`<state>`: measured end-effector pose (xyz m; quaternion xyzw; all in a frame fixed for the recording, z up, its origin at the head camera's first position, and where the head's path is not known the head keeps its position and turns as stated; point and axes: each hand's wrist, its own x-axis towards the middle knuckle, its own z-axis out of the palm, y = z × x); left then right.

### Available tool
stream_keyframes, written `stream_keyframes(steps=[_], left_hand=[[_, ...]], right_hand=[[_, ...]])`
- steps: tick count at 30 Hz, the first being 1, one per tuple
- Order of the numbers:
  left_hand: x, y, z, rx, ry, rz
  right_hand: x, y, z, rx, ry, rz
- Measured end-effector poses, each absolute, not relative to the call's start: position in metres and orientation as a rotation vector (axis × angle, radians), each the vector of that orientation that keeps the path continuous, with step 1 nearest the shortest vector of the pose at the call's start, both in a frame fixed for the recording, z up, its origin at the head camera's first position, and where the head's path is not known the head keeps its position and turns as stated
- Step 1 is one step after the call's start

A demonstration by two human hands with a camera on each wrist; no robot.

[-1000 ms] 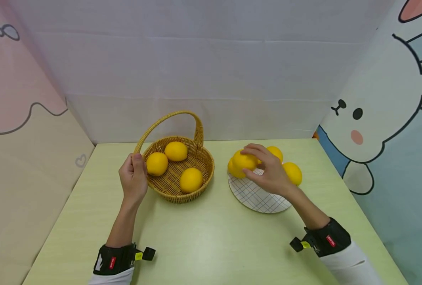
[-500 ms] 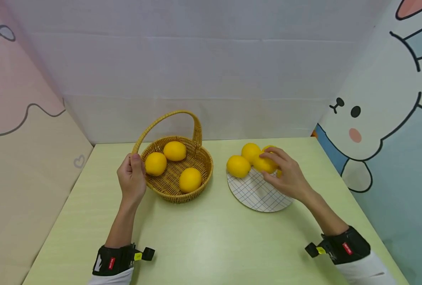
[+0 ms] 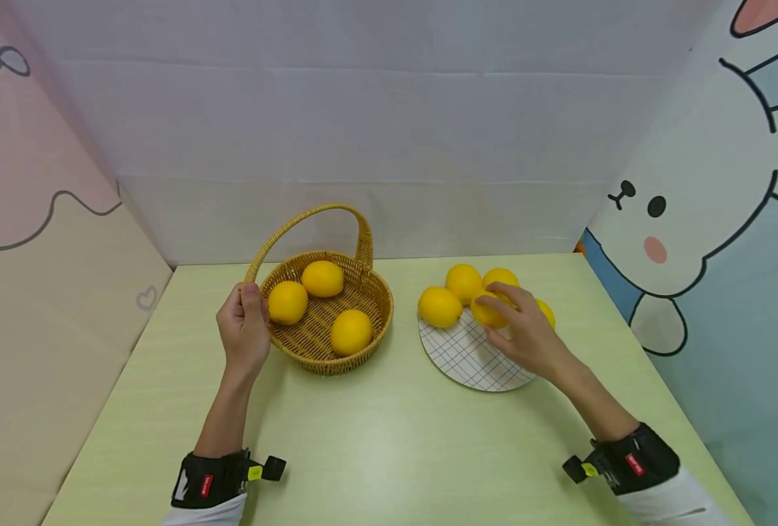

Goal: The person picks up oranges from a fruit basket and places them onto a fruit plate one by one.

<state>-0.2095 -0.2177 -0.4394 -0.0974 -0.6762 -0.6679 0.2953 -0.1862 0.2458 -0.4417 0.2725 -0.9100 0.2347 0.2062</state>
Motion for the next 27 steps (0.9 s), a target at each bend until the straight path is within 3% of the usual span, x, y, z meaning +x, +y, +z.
stream_keyframes(steps=[8,15,27], left_hand=[[-0.209,-0.217,-0.439,-0.242,-1.81,-1.76],[-0.209,-0.216,-0.437,-0.236,-1.802,-1.765],[-0.21,-0.218,-0.44,-0.271,-1.8,-1.755]], right_hand=[[-0.188,0.245,-0.452,0.797,-2.578,0.521],[-0.204,0.256,-0.487,0.873,-2.543,0.412],[-0.208,0.251,-0.495,0.926,-2.508,0.243]])
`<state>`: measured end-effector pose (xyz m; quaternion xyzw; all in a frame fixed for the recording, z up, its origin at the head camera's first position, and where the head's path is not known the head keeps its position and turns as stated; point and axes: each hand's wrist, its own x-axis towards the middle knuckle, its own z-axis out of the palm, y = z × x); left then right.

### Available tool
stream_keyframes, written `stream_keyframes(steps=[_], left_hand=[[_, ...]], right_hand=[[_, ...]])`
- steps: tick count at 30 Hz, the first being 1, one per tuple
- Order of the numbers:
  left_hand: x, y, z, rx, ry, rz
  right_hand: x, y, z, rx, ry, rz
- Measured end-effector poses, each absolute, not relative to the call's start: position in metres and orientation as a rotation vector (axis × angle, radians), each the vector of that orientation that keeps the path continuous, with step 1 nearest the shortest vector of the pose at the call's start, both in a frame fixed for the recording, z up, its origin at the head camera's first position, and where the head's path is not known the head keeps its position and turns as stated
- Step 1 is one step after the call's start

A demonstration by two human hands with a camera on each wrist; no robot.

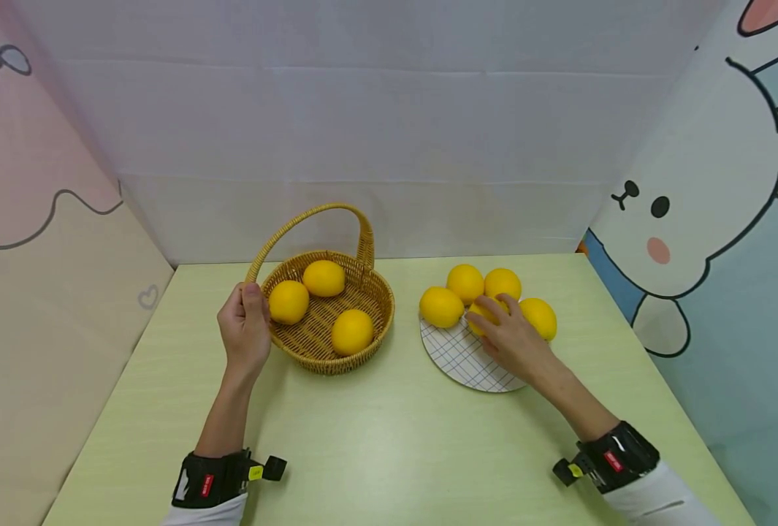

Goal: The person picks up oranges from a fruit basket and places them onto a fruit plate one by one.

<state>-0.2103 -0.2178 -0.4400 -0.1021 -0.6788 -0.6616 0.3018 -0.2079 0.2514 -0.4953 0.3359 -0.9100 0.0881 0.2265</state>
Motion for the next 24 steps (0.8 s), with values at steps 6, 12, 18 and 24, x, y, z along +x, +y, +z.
stream_keyframes(steps=[6,12,18,24], left_hand=[[-0.21,-0.218,-0.44,-0.266,-1.814,-1.752],[-0.21,-0.219,-0.44,-0.256,-1.821,-1.751],[-0.21,-0.218,-0.44,-0.258,-1.813,-1.748],[-0.21,-0.217,-0.439,-0.261,-1.806,-1.743]], right_hand=[[-0.21,0.252,-0.5,0.943,-2.49,0.184],[-0.199,0.242,-0.484,0.947,-2.497,0.153],[-0.195,0.237,-0.478,0.903,-2.575,0.089],[-0.194,0.237,-0.478,0.894,-2.602,0.052]])
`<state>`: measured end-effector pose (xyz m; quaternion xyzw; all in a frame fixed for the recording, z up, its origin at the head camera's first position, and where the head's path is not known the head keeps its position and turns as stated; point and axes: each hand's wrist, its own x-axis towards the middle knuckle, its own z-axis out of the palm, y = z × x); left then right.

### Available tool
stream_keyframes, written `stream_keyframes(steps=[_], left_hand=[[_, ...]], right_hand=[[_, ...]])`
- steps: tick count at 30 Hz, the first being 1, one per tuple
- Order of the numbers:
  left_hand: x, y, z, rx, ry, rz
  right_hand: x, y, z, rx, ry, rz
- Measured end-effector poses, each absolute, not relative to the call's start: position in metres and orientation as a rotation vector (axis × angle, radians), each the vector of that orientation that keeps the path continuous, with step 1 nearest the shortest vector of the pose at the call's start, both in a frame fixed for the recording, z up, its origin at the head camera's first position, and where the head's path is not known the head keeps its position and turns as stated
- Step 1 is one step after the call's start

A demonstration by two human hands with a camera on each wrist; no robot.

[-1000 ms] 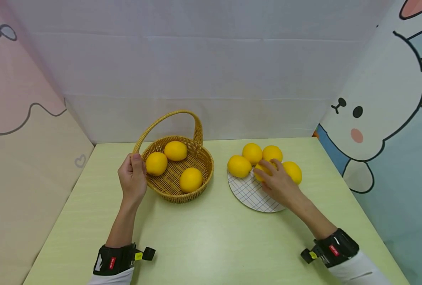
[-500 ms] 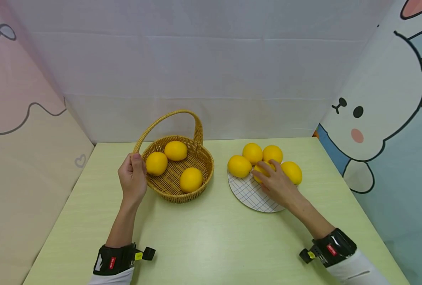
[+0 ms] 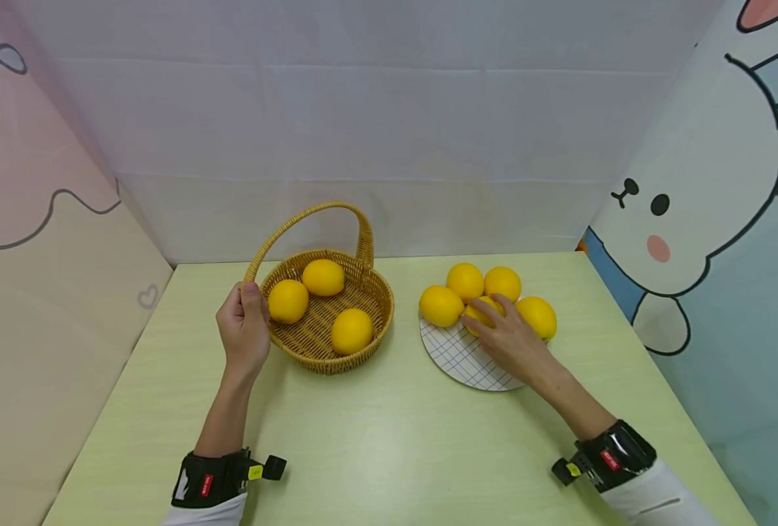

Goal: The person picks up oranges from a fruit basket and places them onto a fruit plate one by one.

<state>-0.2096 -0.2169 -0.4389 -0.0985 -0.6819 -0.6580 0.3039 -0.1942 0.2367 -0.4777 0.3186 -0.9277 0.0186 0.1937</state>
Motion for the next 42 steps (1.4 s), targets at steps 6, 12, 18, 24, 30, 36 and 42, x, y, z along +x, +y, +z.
stream_keyframes(steps=[6,12,18,24,30,36,42], left_hand=[[-0.2095,-0.2164,-0.437,-0.255,-1.804,-1.74],[-0.2098,-0.2165,-0.4372,-0.254,-1.805,-1.74],[-0.2098,-0.2166,-0.4377,-0.245,-1.814,-1.744],[-0.2095,-0.2174,-0.4379,-0.259,-1.834,-1.724],[-0.2093,-0.218,-0.438,-0.254,-1.828,-1.735],[-0.2093,-0.2182,-0.439,-0.244,-1.829,-1.733],[-0.2095,-0.2186,-0.4402,-0.242,-1.826,-1.728]], right_hand=[[-0.1955,0.2356,-0.4775,0.894,-2.597,0.009],[-0.1957,0.2358,-0.4762,0.901,-2.587,0.008],[-0.196,0.2373,-0.4767,0.919,-2.566,0.098],[-0.1967,0.2384,-0.4768,0.916,-2.571,0.118],[-0.196,0.2388,-0.4737,0.857,-2.605,0.116],[-0.1952,0.2392,-0.47,0.806,-2.648,0.086],[-0.1964,0.2403,-0.4687,0.795,-2.674,0.123]])
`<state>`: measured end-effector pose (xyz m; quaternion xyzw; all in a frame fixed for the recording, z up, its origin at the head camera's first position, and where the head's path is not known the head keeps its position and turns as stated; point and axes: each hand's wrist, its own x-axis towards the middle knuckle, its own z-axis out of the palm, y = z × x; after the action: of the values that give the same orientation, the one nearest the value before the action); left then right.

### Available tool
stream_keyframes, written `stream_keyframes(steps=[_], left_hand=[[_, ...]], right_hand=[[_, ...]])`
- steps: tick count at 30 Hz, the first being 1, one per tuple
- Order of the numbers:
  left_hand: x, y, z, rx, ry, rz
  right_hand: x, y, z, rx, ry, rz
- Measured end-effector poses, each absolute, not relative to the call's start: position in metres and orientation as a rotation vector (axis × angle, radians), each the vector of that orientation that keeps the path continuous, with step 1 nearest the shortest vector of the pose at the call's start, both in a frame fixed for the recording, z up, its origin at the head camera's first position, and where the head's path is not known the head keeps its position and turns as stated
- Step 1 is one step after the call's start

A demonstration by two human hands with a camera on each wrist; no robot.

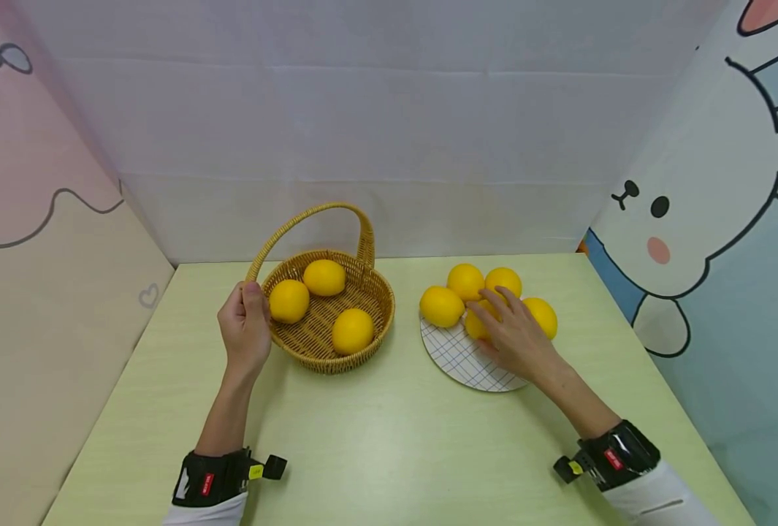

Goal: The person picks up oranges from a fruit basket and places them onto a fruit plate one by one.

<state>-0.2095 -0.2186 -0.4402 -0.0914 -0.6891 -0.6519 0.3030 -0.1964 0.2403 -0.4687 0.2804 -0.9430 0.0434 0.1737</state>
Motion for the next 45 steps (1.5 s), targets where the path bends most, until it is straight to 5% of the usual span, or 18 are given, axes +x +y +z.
stream_keyframes(steps=[30,45], left_hand=[[-0.21,-0.217,-0.44,-0.241,-1.799,-1.764],[-0.209,-0.218,-0.439,-0.246,-1.82,-1.757]], right_hand=[[-0.197,0.239,-0.433,0.741,-2.636,0.209],[-0.201,0.19,-0.417,0.875,-2.775,0.265]])
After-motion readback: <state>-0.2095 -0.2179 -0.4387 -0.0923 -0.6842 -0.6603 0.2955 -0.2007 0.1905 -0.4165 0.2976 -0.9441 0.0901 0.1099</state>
